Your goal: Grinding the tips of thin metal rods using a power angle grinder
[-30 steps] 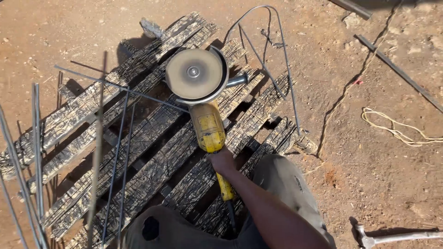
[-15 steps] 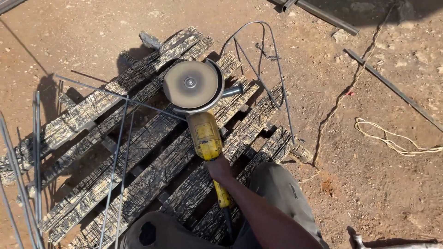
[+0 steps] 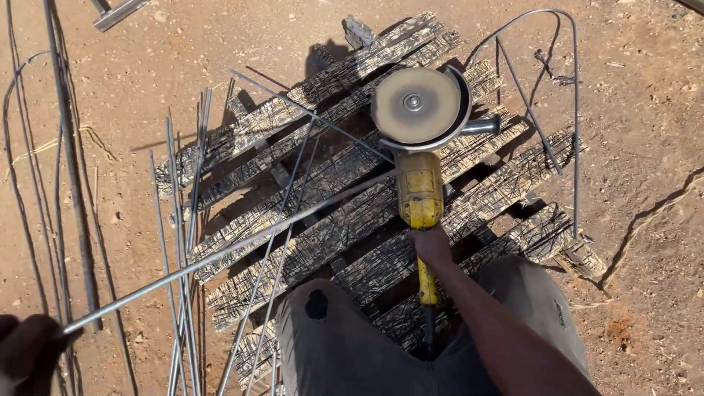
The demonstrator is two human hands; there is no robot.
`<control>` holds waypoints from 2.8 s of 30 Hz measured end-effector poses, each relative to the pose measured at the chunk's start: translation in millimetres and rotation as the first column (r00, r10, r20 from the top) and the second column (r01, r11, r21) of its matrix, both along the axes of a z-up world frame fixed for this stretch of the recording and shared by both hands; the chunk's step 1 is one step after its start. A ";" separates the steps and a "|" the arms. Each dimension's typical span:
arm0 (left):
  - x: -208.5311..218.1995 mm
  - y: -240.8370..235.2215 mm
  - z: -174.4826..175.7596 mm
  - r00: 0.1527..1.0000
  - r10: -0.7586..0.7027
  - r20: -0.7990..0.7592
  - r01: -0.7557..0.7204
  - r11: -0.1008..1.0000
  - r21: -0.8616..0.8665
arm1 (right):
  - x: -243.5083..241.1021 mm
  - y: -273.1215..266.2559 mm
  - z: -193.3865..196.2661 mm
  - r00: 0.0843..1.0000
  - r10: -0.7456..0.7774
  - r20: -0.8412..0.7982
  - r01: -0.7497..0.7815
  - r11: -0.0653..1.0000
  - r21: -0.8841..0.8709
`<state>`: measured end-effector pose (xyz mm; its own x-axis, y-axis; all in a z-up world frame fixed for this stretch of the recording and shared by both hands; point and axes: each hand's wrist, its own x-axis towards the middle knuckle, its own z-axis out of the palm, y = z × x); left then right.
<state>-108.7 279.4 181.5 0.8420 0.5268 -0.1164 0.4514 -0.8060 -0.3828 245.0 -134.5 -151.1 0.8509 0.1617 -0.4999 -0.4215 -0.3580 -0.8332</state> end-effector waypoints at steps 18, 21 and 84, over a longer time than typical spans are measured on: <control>120.5 -362.0 -159.9 0.506 0.557 -0.659 0.375 -0.830 -0.413 | 3.6 -0.3 -19.2 0.998 -0.054 0.014 0.055 0.998 -0.016; 110.9 -362.5 -189.3 0.539 0.480 -0.692 0.550 -0.823 -0.142 | 3.9 0.8 -17.9 0.999 0.020 0.037 -0.015 0.992 -0.125; -6.8 -116.6 -308.6 0.864 0.457 0.209 -0.223 0.722 -0.655 | 1.1 1.6 -9.1 0.996 -0.017 -0.091 0.004 0.990 -0.142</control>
